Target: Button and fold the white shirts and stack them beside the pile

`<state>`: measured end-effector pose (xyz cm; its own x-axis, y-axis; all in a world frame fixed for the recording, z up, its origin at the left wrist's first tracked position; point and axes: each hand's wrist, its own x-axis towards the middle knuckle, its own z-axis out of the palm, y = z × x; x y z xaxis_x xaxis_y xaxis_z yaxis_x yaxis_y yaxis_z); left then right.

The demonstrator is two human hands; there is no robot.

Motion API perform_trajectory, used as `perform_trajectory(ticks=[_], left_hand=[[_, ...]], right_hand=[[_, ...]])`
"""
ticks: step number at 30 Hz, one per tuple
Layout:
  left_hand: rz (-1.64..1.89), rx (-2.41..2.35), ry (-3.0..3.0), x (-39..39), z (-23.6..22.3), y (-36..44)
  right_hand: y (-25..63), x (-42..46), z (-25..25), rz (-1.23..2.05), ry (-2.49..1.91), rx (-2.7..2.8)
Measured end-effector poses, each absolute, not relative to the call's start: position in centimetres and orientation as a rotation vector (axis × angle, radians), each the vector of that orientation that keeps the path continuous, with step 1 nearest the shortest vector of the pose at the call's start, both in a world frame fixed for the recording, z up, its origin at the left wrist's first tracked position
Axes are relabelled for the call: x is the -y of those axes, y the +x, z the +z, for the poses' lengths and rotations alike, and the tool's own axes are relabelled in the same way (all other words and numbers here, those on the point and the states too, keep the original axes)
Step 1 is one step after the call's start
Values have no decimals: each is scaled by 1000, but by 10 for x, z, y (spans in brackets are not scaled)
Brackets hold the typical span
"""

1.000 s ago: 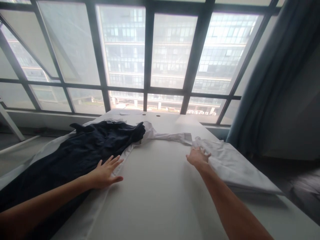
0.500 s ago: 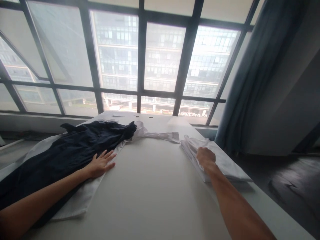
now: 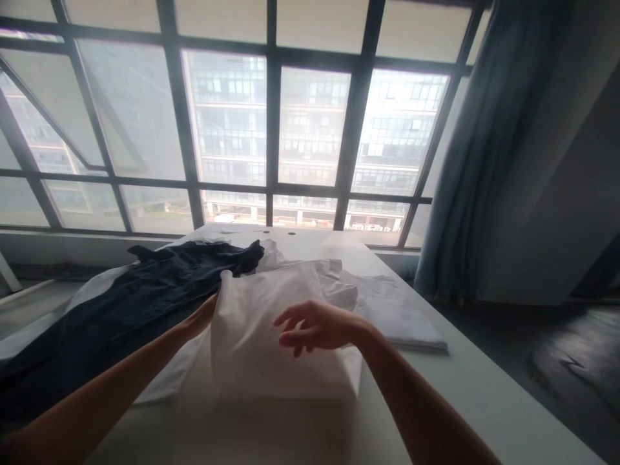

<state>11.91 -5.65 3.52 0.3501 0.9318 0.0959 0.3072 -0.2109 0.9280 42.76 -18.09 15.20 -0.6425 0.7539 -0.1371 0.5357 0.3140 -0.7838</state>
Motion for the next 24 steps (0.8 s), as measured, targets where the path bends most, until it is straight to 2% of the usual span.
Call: perform_trajectory(ticks=[1,3,4,6,11,16,21,24], left_hand=[[879,-1021,1588,61,35,124],[825,-974,1441,69,33,130],[802,-1003,1454,72,32,133],[778,-1070,1604,78,29,137],[637,-1142,2014,90,31,146],[570,-1191,2123,103,35,147],[869,-1509,2271,99,51,137],[1199,-1632,2322,90,77,120]], right_hand=[[442,175,144,1171,-1295,2307],[480,156,121,741,-1667,2179],[501,146,106,513,-1878,2093],[542,129,74,261,-2176,2000],[625,112,17,177,-2285,1973],[666,106,21,209,-2290,1894],[605,100,35,94,-1992,1915],[534,99,37,335,-1632,2038]])
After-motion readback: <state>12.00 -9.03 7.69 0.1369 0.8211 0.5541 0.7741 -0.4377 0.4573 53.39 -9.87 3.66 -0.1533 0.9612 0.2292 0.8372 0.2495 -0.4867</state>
